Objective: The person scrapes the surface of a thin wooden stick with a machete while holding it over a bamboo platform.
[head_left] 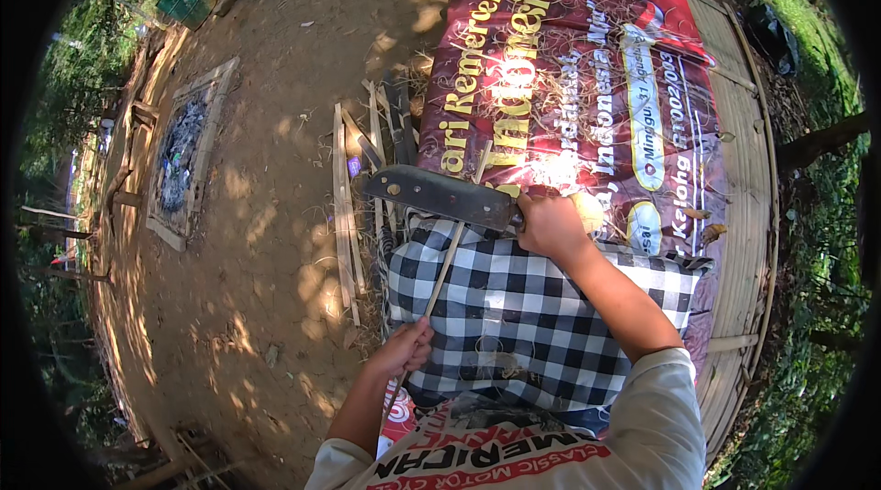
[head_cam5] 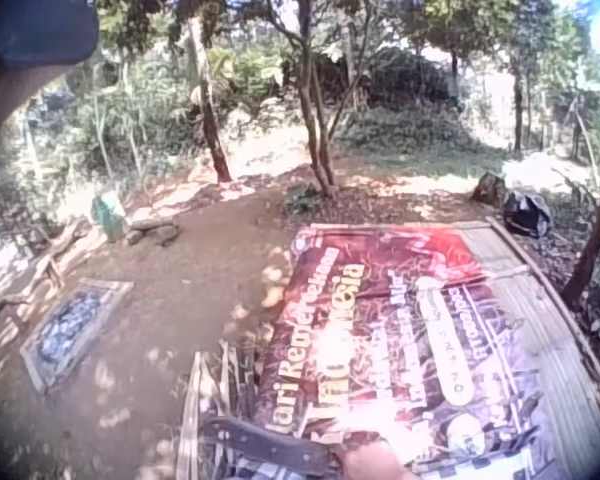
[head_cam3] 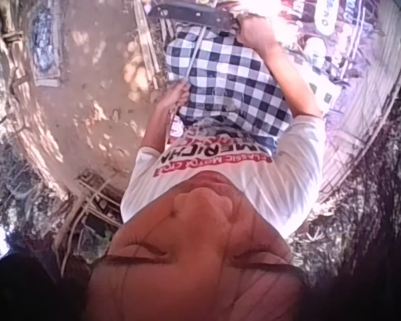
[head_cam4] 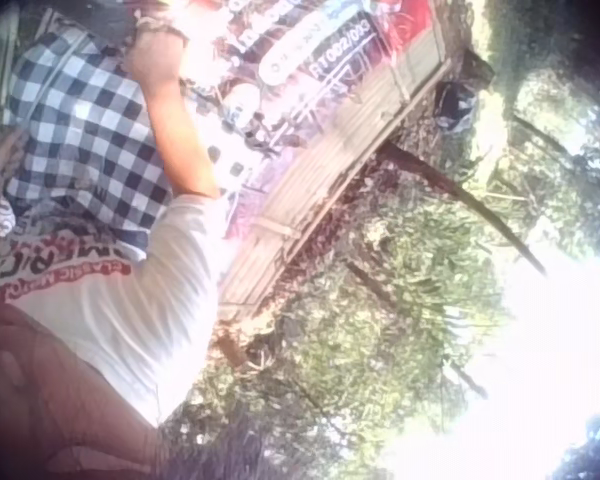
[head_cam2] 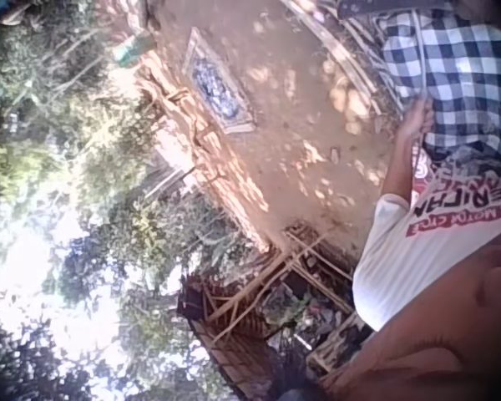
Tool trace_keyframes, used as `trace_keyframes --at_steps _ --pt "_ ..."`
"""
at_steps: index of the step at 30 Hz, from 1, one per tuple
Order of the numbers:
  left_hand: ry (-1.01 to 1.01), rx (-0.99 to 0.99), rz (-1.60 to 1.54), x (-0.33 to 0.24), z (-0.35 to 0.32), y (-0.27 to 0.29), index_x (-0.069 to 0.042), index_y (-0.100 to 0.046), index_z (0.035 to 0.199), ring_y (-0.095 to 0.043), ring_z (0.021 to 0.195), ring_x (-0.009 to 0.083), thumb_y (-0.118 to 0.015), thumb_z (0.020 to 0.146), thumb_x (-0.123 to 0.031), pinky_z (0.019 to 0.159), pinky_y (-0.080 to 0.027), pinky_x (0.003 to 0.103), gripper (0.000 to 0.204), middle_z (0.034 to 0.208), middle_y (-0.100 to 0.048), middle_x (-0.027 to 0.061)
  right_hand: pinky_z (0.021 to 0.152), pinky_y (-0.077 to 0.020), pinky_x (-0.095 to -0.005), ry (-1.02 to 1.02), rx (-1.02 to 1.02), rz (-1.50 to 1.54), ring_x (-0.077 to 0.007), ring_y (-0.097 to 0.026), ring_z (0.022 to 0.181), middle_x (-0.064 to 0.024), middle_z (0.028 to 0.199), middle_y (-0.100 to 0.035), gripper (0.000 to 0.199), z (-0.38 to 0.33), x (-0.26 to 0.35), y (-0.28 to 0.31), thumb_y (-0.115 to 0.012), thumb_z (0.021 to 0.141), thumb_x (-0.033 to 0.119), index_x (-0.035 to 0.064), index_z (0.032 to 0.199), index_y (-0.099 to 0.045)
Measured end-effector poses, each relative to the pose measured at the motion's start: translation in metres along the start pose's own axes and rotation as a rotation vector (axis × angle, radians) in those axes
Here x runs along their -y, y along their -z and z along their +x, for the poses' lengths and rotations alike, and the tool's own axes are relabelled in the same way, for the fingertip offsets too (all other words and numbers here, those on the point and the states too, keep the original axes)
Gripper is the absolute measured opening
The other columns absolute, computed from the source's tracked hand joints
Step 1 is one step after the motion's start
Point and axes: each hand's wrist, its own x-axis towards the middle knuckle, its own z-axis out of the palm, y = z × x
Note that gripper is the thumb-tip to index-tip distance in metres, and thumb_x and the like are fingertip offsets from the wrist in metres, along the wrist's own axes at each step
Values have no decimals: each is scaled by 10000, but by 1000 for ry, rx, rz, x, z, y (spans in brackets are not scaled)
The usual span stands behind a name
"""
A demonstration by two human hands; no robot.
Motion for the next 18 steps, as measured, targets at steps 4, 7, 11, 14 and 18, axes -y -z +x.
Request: trace_keyframes --at_steps 4,7,11,14,18 --pt "7 -60 -17 3 -2 -3 -180 -319 650 -177 388 50 -374 984 -517 359 -110 237 478 504 -231 -77 614 -516 -416 104 20 -62 -310 -658 666 -129 753 -666 288 2 6 -7 -615 659 203 37 895 -612" --pt "-59 -16 41 0 -5 -5 -179 -312 642 -174 383 50 -368 987 -514 359 -104 239 484 499 -231 -77 630 -516 -417 -75 178 -91 -319 -661 710 -158 803 -669 261 22 -29 -4 -614 719 242 48 893 -623" --pt "-20 36 45 -5 2 -2 -176 -328 668 -184 396 52 -374 979 -532 368 -108 243 475 510 -231 -67 620 -515 -422 -134 -34 88 -327 -660 715 -184 762 -658 209 12 -29 -13 -625 709 207 26 814 -618" --pt "-17 0 46 -1 0 4 -172 -330 668 -187 390 55 -390 970 -541 363 -115 244 481 503 -222 -67 593 -520 -397 18 -100 -30 -289 -666 662 -124 712 -656 195 0 5 -7 -614 667 170 47 818 -597" --pt "-25 -86 7 9 -6 -3 -173 -355 677 -195 381 57 -408 967 -534 354 -134 236 466 500 -236 -69 635 -515 -415 228 -105 -151 -296 -659 697 -128 754 -650 271 2 -9 -6 -633 640 182 69 886 -629"
